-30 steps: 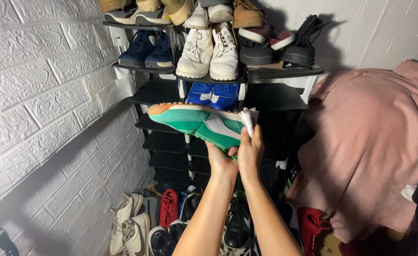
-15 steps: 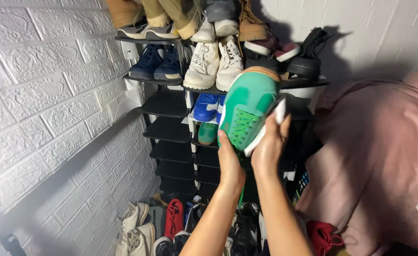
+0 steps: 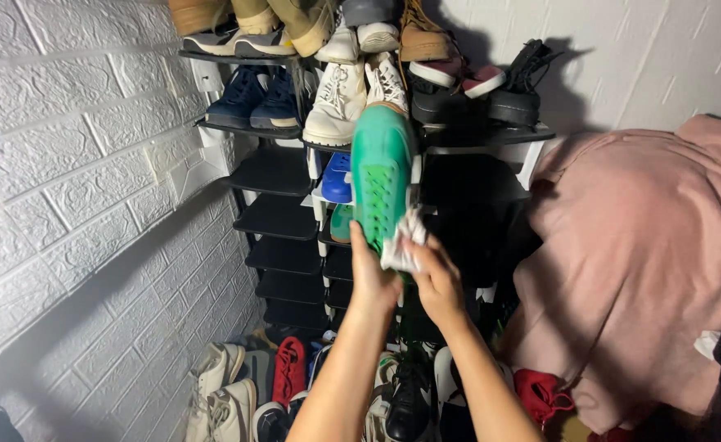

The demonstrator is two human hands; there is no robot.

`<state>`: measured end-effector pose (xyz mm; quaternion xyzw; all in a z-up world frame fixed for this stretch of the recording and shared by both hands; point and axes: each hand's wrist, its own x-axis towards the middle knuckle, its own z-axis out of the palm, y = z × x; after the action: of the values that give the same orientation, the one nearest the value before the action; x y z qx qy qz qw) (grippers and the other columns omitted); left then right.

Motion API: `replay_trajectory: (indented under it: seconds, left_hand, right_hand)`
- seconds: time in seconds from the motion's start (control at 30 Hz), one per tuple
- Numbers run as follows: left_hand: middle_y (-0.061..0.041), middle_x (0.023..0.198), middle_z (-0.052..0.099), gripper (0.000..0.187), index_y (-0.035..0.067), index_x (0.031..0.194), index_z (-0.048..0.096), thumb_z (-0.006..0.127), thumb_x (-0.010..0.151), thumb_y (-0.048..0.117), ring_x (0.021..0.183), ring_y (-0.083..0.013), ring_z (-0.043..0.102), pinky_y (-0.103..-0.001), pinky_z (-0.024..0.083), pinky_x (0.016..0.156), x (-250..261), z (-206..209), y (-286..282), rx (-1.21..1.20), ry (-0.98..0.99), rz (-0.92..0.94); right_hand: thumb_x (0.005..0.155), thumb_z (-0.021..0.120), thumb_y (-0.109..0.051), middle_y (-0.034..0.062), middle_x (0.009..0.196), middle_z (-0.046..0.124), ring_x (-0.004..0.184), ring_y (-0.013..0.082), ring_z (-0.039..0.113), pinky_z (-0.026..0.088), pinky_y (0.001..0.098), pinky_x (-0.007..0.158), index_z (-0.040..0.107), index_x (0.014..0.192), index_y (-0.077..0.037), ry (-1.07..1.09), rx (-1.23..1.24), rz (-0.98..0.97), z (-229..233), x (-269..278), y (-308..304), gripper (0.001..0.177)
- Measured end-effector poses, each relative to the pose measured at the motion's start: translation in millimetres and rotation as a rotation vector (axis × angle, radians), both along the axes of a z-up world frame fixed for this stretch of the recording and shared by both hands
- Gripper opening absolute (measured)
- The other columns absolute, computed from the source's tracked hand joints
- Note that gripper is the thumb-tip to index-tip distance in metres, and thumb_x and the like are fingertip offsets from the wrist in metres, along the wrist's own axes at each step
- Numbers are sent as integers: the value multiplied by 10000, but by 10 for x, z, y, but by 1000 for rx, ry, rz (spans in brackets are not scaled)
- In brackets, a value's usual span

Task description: The person wipes a green sneaker with a white cloth, then ties the laces and places it on a shoe rack. The person repeats the same process with the matching green sneaker, wiping it and tying the laces before placing it on the rack.

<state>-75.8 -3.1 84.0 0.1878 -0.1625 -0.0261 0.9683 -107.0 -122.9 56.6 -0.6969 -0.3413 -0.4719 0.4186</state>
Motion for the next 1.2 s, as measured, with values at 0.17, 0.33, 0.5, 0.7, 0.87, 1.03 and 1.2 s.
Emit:
replay_trajectory:
  seconds: [0.17, 0.33, 0.5, 0.7, 0.87, 1.03, 1.2]
  left_hand:
    - [-103, 1354, 612, 750, 101, 1447, 510, 300, 997, 664, 1222, -289, 565, -467, 442, 1058, 104, -11, 240, 67, 49, -8]
    - [-73, 1466, 586, 799, 121, 1504, 492, 328, 967, 689, 1338, -244, 546, -409, 432, 1109, 139, -327, 111, 194, 21, 34]
    - [-90, 1489, 568, 958, 110, 1505, 497, 272, 900, 819, 1333, -247, 535, -403, 425, 1098, 25, -333, -101, 328, 115, -163]
    - [-308, 1231, 648, 899, -109, 1502, 468, 365, 1170, 721, 1076, -408, 622, -536, 482, 956, 638, -838, 282, -200, -587, -366]
    - [-151, 1241, 727, 615, -29, 1341, 637, 636, 971, 462, 1121, -272, 678, -380, 512, 978, 223, -537, 509, 707, -84, 445]
    - [-171, 1179, 742, 486, -41, 1261, 680, 687, 924, 310, 1105, -299, 706, -374, 515, 973, -139, -351, 377, 1229, -444, 777]
    - [-179, 1202, 665, 482, 52, 1189, 627, 708, 841, 375, 1188, -333, 603, -438, 437, 1076, -292, -114, 147, 1670, -537, 1339]
  right_hand:
    - [939, 649, -41, 181, 1237, 728, 1031, 194, 672, 534, 329, 886, 580, 1397, 25, 529, 230, -27, -576, 875, -436, 468]
    - [1041, 611, -131, 202, 1219, 684, 992, 221, 627, 521, 319, 843, 538, 1427, 23, 366, 582, -32, 770, 436, -312, 422]
    - [903, 560, 121, 234, 1451, 572, 1390, 377, 554, 486, 420, 1117, 670, 1203, 9, -147, 132, -239, 720, 253, 20, 339]
    - [835, 521, 135, 210, 1333, 679, 1315, 364, 627, 483, 445, 1090, 721, 1088, 18, 104, -20, 78, -733, 281, -55, 343]
    - [955, 544, 5, 141, 1113, 701, 965, 250, 691, 568, 368, 836, 623, 1193, 26, 498, 678, 349, -273, 654, -563, 251]
    - [980, 614, -25, 123, 1100, 661, 924, 208, 609, 512, 329, 812, 571, 1289, 15, 352, 703, -155, -174, 976, -562, 315]
    - [759, 466, 109, 159, 1148, 712, 1187, 303, 659, 500, 418, 1069, 716, 1074, -39, -1, 177, -131, 174, -189, 691, 428]
